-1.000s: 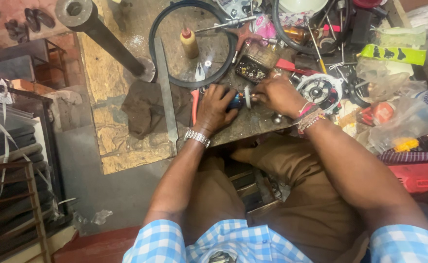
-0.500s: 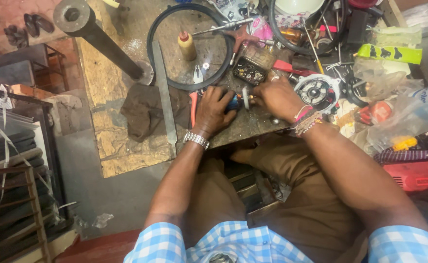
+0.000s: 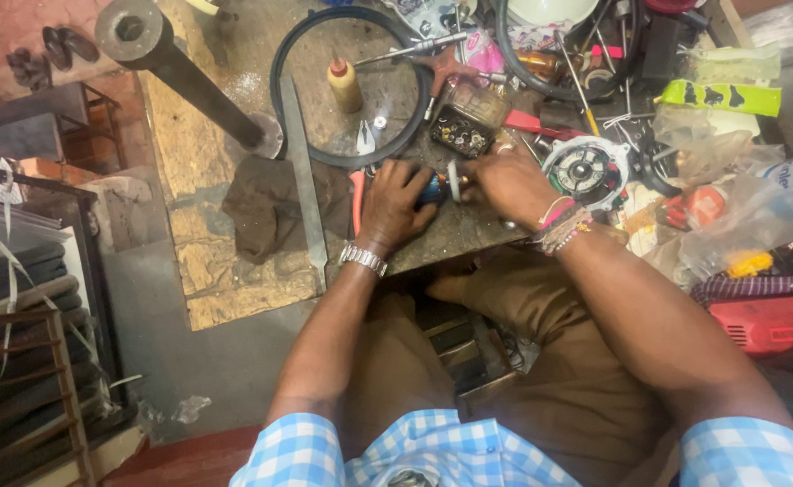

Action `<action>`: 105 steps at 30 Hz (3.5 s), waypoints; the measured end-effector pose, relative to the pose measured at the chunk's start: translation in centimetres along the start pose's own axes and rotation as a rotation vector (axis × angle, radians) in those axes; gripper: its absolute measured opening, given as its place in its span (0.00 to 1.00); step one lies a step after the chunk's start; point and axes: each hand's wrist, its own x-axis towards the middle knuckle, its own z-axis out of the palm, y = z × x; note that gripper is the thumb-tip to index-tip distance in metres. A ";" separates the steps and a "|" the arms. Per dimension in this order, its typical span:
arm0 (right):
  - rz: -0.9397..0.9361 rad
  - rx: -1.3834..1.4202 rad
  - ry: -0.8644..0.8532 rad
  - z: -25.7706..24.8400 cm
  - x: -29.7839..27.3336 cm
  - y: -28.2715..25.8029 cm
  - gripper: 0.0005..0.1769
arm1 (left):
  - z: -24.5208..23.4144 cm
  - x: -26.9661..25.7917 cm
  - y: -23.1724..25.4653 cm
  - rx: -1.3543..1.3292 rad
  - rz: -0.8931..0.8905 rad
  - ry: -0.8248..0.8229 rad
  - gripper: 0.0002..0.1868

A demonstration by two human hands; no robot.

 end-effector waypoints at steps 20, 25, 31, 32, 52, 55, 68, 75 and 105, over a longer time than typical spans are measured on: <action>0.053 0.041 -0.004 -1.9 0.2 -1.2 0.12 | -0.3 0.1 0.2 -0.015 0.033 0.039 0.29; 0.102 0.029 -0.057 -2.2 0.2 -1.4 0.13 | -0.2 0.0 0.1 -0.025 0.040 0.038 0.29; 0.059 0.046 -0.011 -2.1 0.3 -1.3 0.15 | -0.1 -0.1 0.0 -0.013 0.029 0.023 0.30; 0.060 0.039 -0.015 -2.1 0.2 -1.3 0.15 | -0.1 -0.1 0.0 -0.014 0.032 0.026 0.30; 0.036 -0.047 0.035 -1.9 0.0 -1.0 0.17 | -0.3 0.2 0.4 -0.036 0.045 0.046 0.28; 0.018 -0.089 0.047 -2.2 0.0 -0.3 0.15 | -0.3 0.1 0.3 -0.042 0.035 0.033 0.28; 0.151 -0.446 0.027 -1.3 -1.3 3.3 0.08 | -0.2 0.1 0.4 -0.033 0.011 0.050 0.27; 0.125 -0.480 0.013 -0.2 -0.6 3.8 0.09 | -0.2 0.3 0.3 -0.015 0.022 0.059 0.27; 0.152 0.284 -0.035 -3.0 -0.9 4.2 0.14 | 0.0 0.1 0.2 -0.015 0.029 0.055 0.29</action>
